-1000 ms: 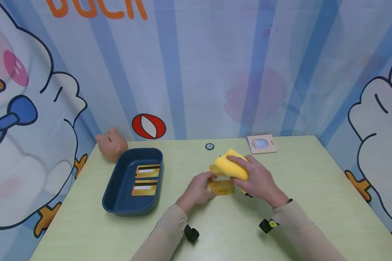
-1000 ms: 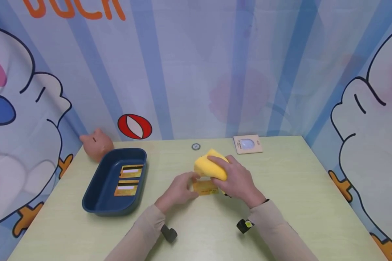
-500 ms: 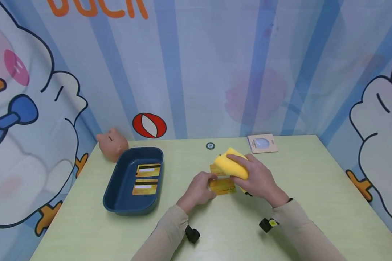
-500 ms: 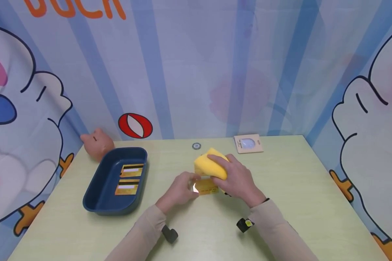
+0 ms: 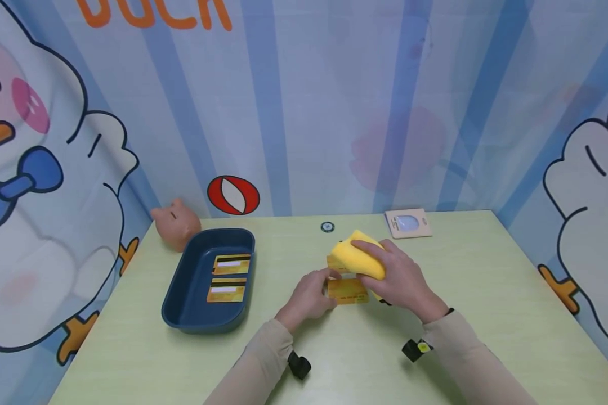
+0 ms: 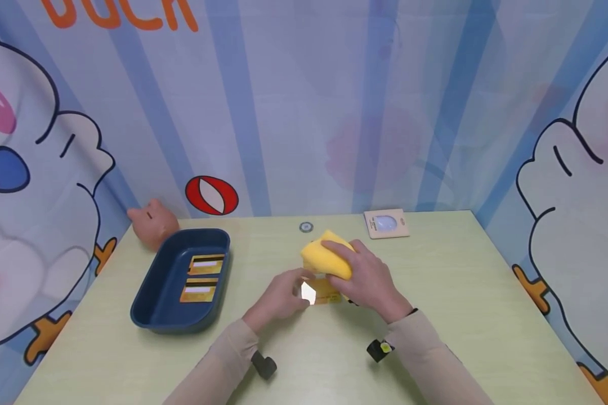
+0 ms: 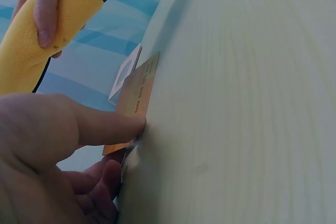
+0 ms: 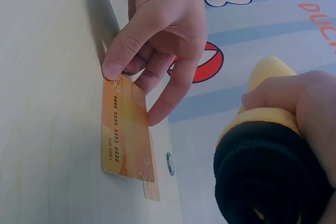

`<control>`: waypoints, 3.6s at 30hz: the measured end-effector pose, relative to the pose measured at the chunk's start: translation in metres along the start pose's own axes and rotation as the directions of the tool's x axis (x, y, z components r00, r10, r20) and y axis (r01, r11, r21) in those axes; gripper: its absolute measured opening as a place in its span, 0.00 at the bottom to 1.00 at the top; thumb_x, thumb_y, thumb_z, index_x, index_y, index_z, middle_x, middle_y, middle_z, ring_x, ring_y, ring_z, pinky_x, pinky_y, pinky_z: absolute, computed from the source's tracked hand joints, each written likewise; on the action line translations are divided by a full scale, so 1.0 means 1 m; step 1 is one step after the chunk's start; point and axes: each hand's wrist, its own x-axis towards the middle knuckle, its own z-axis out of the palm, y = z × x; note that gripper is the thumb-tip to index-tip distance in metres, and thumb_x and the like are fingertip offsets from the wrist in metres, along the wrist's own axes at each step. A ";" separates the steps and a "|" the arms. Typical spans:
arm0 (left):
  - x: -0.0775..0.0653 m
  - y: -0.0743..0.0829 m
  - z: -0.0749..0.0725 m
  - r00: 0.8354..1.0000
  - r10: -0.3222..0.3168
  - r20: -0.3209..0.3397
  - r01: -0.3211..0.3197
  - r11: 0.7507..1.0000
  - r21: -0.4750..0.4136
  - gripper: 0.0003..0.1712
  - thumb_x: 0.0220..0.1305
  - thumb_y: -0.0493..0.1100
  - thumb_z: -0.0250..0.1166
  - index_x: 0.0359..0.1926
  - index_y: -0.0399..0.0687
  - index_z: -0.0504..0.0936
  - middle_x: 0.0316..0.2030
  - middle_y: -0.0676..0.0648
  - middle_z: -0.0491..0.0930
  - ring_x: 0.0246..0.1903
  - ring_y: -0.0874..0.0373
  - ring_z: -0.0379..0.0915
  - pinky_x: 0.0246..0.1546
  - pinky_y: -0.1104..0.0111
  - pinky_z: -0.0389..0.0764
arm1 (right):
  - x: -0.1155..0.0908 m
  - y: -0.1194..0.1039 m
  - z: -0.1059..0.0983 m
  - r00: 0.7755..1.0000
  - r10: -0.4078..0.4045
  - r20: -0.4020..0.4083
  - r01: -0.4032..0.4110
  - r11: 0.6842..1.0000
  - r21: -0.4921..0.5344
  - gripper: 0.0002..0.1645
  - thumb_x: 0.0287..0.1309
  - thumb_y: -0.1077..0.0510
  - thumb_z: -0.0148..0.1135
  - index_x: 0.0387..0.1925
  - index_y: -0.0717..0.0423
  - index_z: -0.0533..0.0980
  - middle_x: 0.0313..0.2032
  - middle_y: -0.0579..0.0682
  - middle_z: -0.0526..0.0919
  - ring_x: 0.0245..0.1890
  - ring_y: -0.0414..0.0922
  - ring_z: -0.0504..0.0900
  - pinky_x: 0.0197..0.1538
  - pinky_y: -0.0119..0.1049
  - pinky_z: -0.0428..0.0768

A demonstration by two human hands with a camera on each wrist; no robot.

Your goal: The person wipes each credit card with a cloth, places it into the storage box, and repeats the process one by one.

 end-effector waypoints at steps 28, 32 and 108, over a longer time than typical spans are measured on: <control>-0.003 -0.012 -0.028 0.997 -0.041 0.060 0.062 0.915 -0.398 0.32 0.60 0.29 0.70 0.65 0.46 0.80 0.51 0.42 0.82 0.45 0.51 0.81 0.42 0.63 0.84 | 0.002 -0.010 -0.001 0.999 -0.040 -0.011 0.040 0.999 0.036 0.41 0.58 0.55 0.78 0.72 0.40 0.74 0.48 0.54 0.79 0.34 0.44 0.72 0.34 0.39 0.74; -0.002 -0.012 -0.031 0.999 -0.031 0.021 0.037 0.873 -0.486 0.33 0.59 0.27 0.66 0.67 0.42 0.77 0.51 0.39 0.86 0.45 0.50 0.84 0.42 0.64 0.83 | 0.004 -0.014 0.004 0.998 -0.056 -0.004 0.056 0.997 0.047 0.41 0.57 0.55 0.78 0.72 0.39 0.74 0.48 0.54 0.78 0.33 0.43 0.73 0.33 0.38 0.74; -0.024 0.015 -0.070 0.996 -0.033 -0.084 -0.042 0.655 -0.755 0.34 0.70 0.24 0.58 0.75 0.45 0.72 0.58 0.33 0.81 0.44 0.50 0.88 0.45 0.67 0.88 | 0.002 -0.010 0.005 0.985 -0.158 -0.074 0.143 0.973 -0.180 0.38 0.59 0.53 0.77 0.70 0.40 0.76 0.49 0.59 0.76 0.25 0.43 0.72 0.24 0.37 0.76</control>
